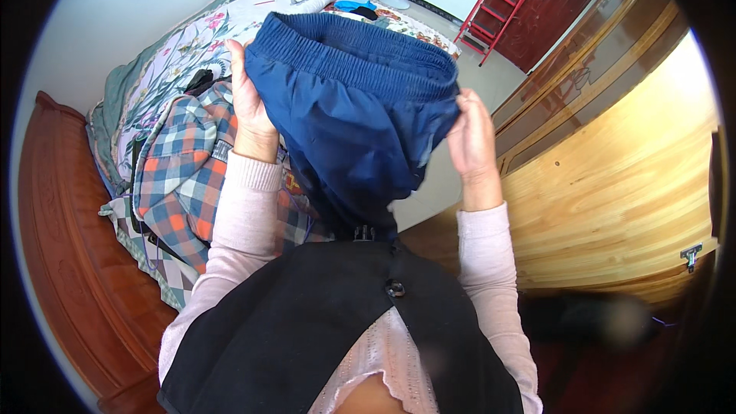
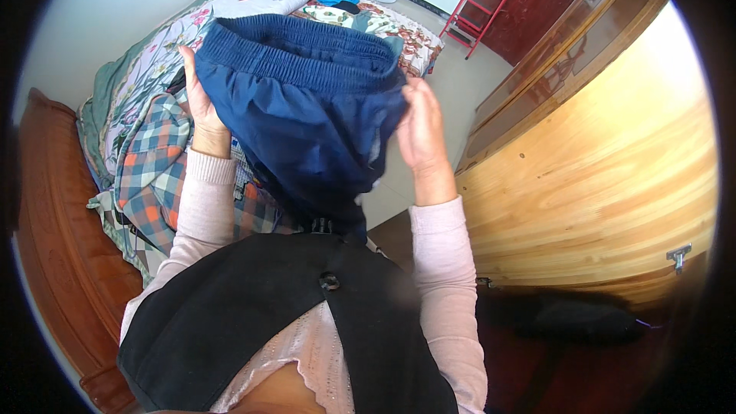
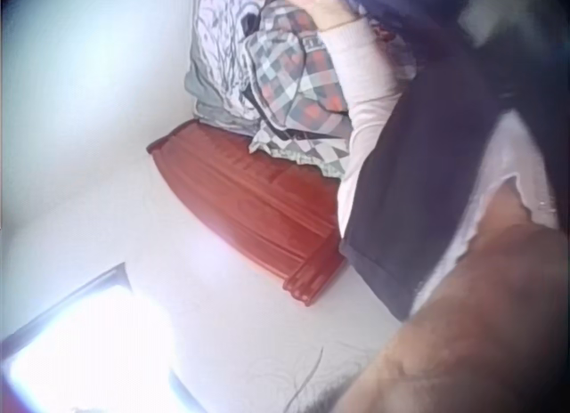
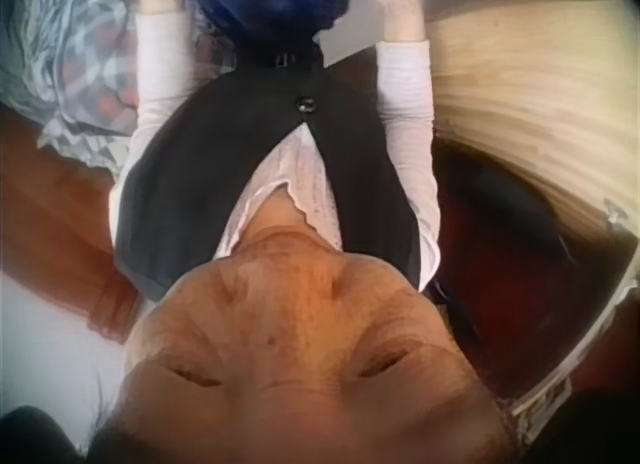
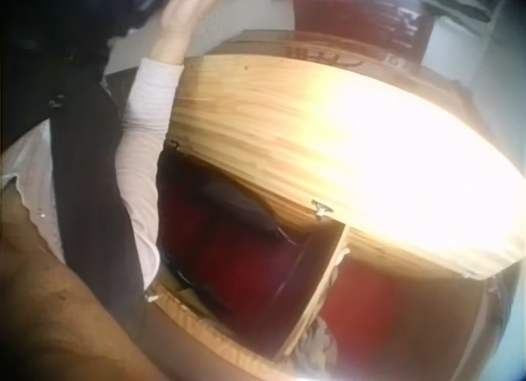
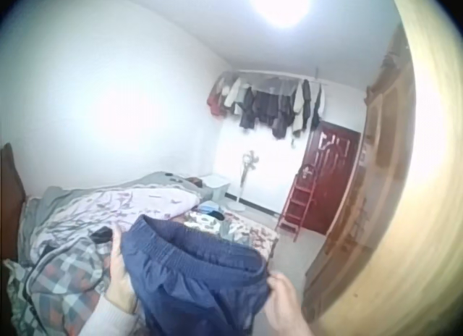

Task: The person opens a wardrobe, removes several empty hangers, and places them on the bed. They then pick up a black t-shirt, place it on a hanger, and hang it in the wardrobe. Next, they pick up a pair of blue shorts, place them on a hanger, and hang them in the wardrobe.

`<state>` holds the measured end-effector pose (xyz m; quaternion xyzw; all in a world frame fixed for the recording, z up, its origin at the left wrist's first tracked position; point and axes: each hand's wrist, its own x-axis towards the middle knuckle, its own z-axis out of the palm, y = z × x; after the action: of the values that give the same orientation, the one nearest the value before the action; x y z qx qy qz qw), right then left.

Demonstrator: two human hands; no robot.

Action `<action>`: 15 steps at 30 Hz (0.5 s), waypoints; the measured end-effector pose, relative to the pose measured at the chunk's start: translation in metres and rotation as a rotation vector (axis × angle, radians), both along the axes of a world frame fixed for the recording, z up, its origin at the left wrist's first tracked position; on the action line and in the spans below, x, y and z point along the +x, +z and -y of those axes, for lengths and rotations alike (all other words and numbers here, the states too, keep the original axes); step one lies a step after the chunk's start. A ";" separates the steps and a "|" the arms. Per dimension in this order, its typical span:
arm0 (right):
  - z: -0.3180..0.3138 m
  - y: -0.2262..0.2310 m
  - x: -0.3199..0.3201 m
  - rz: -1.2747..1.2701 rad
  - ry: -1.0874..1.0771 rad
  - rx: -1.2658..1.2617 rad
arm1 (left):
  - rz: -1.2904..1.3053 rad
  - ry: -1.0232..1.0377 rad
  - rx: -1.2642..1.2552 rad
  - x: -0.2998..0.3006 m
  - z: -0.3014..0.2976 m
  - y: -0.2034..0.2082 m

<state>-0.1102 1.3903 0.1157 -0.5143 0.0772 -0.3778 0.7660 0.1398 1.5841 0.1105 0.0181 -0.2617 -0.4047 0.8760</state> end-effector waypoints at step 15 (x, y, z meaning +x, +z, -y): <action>-0.005 0.035 0.006 -0.011 -0.250 -0.100 | 0.837 0.489 0.827 -0.029 0.018 -0.010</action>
<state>-0.1040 1.3956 0.1507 -0.5404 0.1259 -0.4711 0.6857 0.1103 1.5660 0.1003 0.5707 -0.3922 -0.2194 0.6873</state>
